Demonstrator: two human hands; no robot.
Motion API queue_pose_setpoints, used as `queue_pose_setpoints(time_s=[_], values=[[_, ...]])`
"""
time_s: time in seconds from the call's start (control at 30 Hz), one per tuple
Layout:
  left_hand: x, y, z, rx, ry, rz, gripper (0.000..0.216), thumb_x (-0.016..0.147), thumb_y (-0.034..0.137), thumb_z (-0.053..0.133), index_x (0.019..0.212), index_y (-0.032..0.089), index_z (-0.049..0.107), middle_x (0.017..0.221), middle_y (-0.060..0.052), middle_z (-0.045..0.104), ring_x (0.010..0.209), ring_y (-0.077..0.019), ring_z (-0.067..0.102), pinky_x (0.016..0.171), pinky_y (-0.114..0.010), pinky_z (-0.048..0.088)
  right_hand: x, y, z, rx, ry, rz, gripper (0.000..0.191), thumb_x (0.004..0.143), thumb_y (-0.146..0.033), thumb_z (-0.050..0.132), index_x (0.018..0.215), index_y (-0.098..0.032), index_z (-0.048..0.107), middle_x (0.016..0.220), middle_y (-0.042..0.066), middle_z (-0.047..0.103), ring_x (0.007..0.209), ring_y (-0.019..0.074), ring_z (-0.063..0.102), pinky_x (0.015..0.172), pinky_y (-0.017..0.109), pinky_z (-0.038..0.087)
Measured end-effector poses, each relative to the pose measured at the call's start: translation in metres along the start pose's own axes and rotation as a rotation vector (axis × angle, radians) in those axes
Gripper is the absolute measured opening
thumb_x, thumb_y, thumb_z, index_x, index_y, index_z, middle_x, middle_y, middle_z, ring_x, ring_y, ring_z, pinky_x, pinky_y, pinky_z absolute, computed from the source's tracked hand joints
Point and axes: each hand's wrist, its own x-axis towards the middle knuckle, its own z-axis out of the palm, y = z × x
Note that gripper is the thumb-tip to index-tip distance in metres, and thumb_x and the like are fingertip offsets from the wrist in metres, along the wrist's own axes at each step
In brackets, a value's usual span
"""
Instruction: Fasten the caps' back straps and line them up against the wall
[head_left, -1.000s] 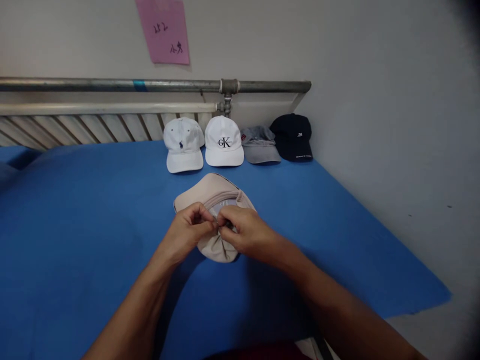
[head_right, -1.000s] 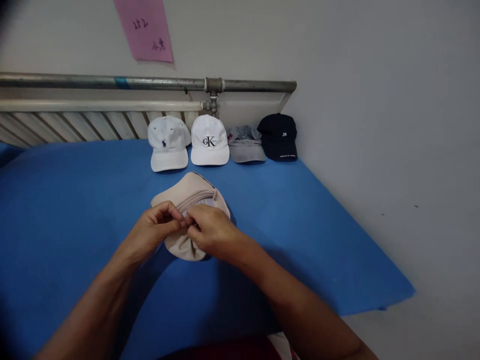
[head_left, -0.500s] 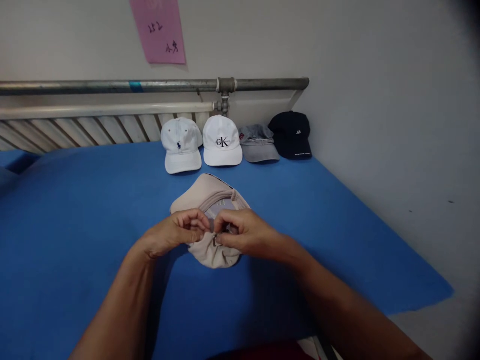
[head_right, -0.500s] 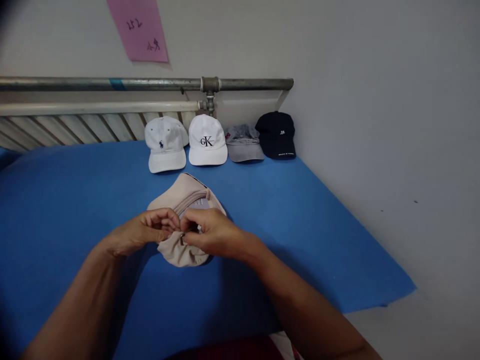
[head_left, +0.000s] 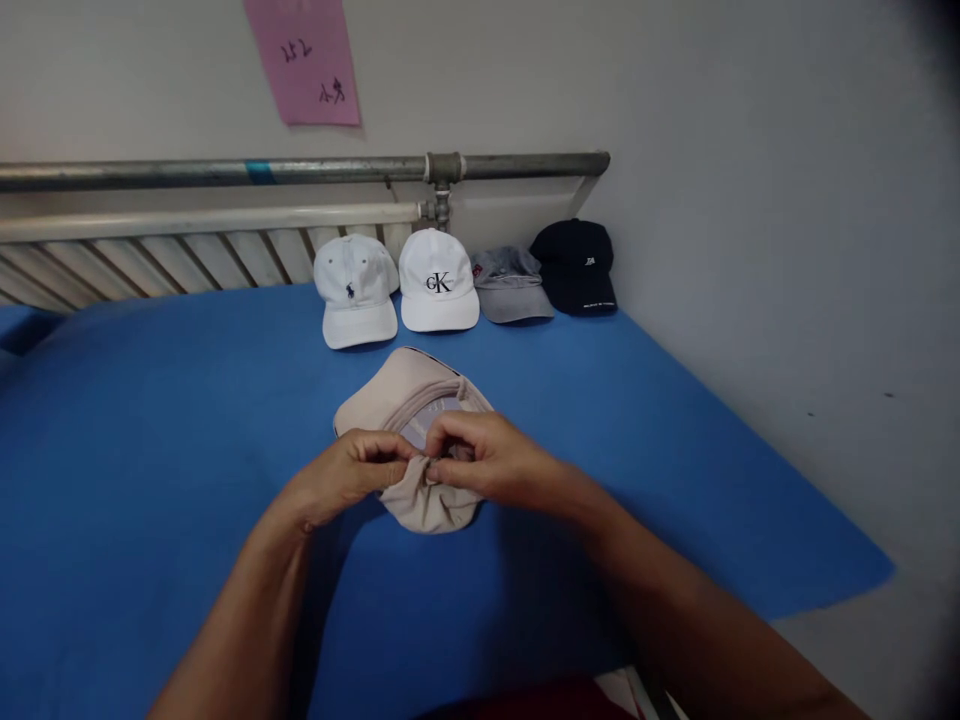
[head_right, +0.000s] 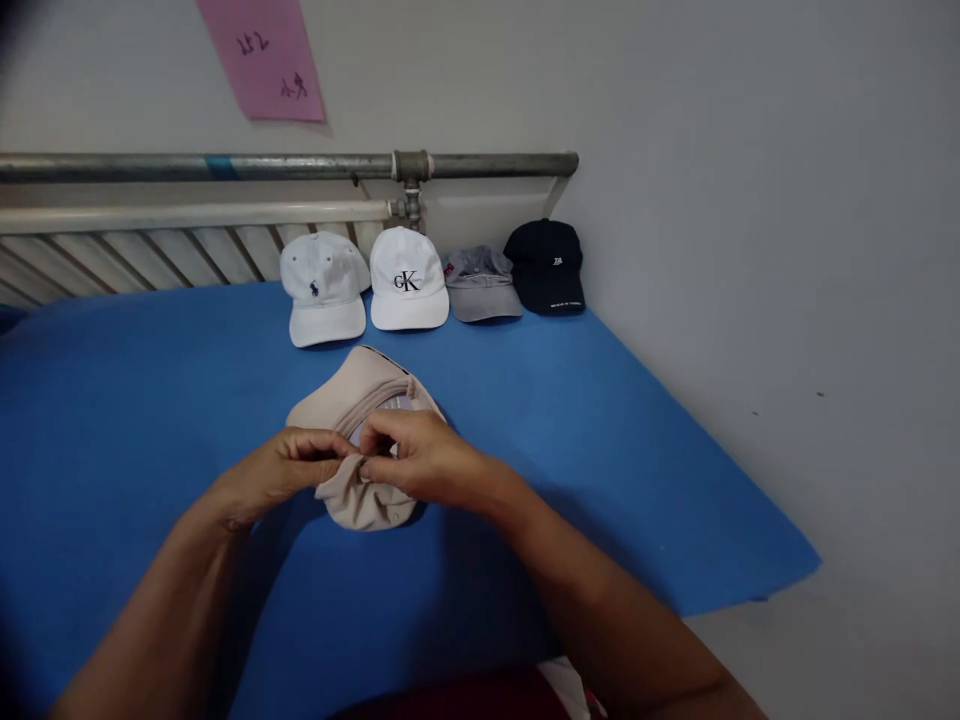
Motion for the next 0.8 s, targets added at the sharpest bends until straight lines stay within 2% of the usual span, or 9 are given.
queue_pose_setpoints(time_s=[0.1,0.23,0.4,0.6,0.7,0.8], values=[[-0.001,0.004,0.003,0.034,0.021,0.034,0.018,0.075,0.031,0.067,0.078,0.014,0.069,0.070,0.001,0.058,0.064,-0.0096,0.046,0.063,-0.023,0.036,-0.003,-0.005,-0.006,-0.014,-0.040,0.005,0.008,0.077,-0.019,0.065,0.084,-0.018,0.061,0.077,-0.003,0.059,0.068,0.0096,0.051,0.061,0.021,0.040],[-0.003,0.008,0.003,0.101,0.041,0.031,0.013,0.074,0.026,0.061,0.075,0.014,0.064,0.066,0.003,0.052,0.060,-0.0091,0.040,0.058,-0.023,0.032,-0.008,-0.010,-0.015,-0.214,-0.069,0.012,0.022,0.075,-0.010,0.057,0.095,-0.019,0.063,0.089,0.000,0.065,0.077,0.0121,0.055,0.066,0.022,0.040],[-0.003,0.007,0.000,0.158,0.101,0.036,0.016,0.075,0.030,0.058,0.070,0.015,0.058,0.062,0.004,0.044,0.058,-0.0095,0.035,0.055,-0.023,0.027,-0.008,-0.008,-0.020,-0.325,-0.026,0.080,0.018,0.078,-0.009,0.051,0.089,-0.018,0.062,0.074,-0.002,0.063,0.066,0.0107,0.053,0.061,0.022,0.036],[-0.004,0.010,0.005,0.203,0.200,0.059,0.023,0.078,0.035,0.060,0.068,0.015,0.058,0.060,0.003,0.046,0.056,-0.0099,0.036,0.053,-0.023,0.028,-0.010,-0.007,-0.023,-0.297,0.021,0.065,0.015,0.078,-0.010,0.053,0.086,-0.018,0.063,0.070,-0.002,0.061,0.065,0.0104,0.052,0.058,0.020,0.036],[-0.008,0.015,0.006,0.201,0.139,0.105,0.025,0.085,0.039,0.057,0.083,0.016,0.066,0.072,-0.001,0.058,0.066,-0.0131,0.048,0.059,-0.023,0.037,-0.013,-0.009,-0.024,-0.246,0.045,0.052,0.016,0.078,-0.010,0.053,0.086,-0.018,0.063,0.071,-0.002,0.062,0.064,0.0098,0.054,0.058,0.019,0.038],[-0.014,0.021,0.006,0.231,0.056,0.119,0.028,0.090,0.040,0.053,0.103,0.021,0.069,0.099,-0.005,0.067,0.091,-0.0185,0.057,0.078,-0.027,0.044,-0.015,-0.012,-0.024,-0.225,0.049,0.022,0.019,0.076,-0.008,0.051,0.086,-0.018,0.064,0.074,-0.002,0.064,0.066,0.0095,0.055,0.058,0.018,0.039]])
